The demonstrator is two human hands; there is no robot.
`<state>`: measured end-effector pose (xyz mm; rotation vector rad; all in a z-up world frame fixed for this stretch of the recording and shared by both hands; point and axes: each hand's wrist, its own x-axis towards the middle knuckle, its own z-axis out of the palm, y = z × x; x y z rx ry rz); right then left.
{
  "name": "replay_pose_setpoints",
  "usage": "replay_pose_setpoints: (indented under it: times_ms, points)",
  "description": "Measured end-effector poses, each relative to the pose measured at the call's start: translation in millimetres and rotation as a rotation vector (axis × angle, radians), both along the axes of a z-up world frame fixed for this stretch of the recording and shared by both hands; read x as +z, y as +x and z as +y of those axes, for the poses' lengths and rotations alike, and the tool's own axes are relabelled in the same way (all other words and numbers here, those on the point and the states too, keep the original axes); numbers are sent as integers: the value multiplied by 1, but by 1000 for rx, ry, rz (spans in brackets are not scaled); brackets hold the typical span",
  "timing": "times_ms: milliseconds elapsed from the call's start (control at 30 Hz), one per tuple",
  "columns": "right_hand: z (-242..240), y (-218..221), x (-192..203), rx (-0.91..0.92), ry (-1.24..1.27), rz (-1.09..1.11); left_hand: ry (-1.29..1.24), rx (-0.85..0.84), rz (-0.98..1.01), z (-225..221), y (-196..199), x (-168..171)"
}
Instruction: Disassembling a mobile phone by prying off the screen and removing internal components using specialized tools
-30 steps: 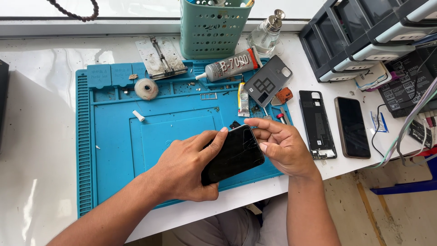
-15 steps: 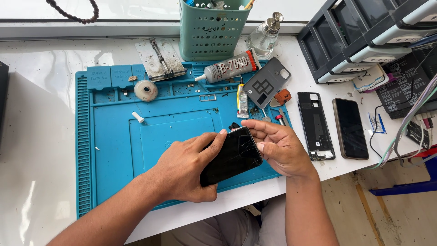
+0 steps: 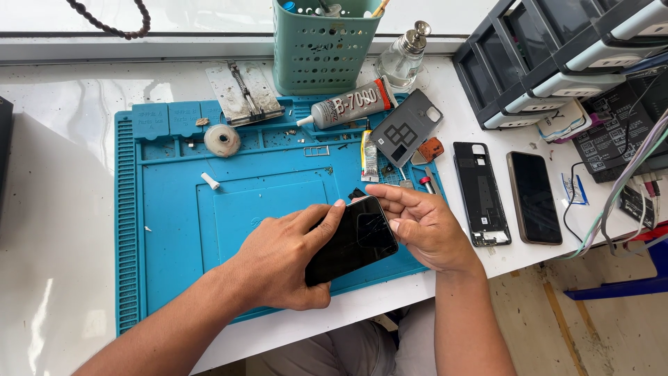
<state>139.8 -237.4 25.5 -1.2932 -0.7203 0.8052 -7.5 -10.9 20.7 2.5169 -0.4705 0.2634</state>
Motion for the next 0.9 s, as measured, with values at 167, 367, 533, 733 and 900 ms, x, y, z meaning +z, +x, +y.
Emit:
replay_pose_setpoints:
  times_ms: [167,367,533,733,900]
  points:
    - [-2,1,-3,-8,-14,-62,13,2,7,0,0,0]
    - [-5,2,-4,3,-3,-66,9,-14,0,0,0,-1]
    - [-6,2,-9,-38,-7,-64,6,-22,15,1,0,0]
    - [-4,4,-17,-114,-14,-47,5,-28,21,1,0,1]
    - [-4,5,-21,-162,-30,-56,8,-22,10,1,0,1]
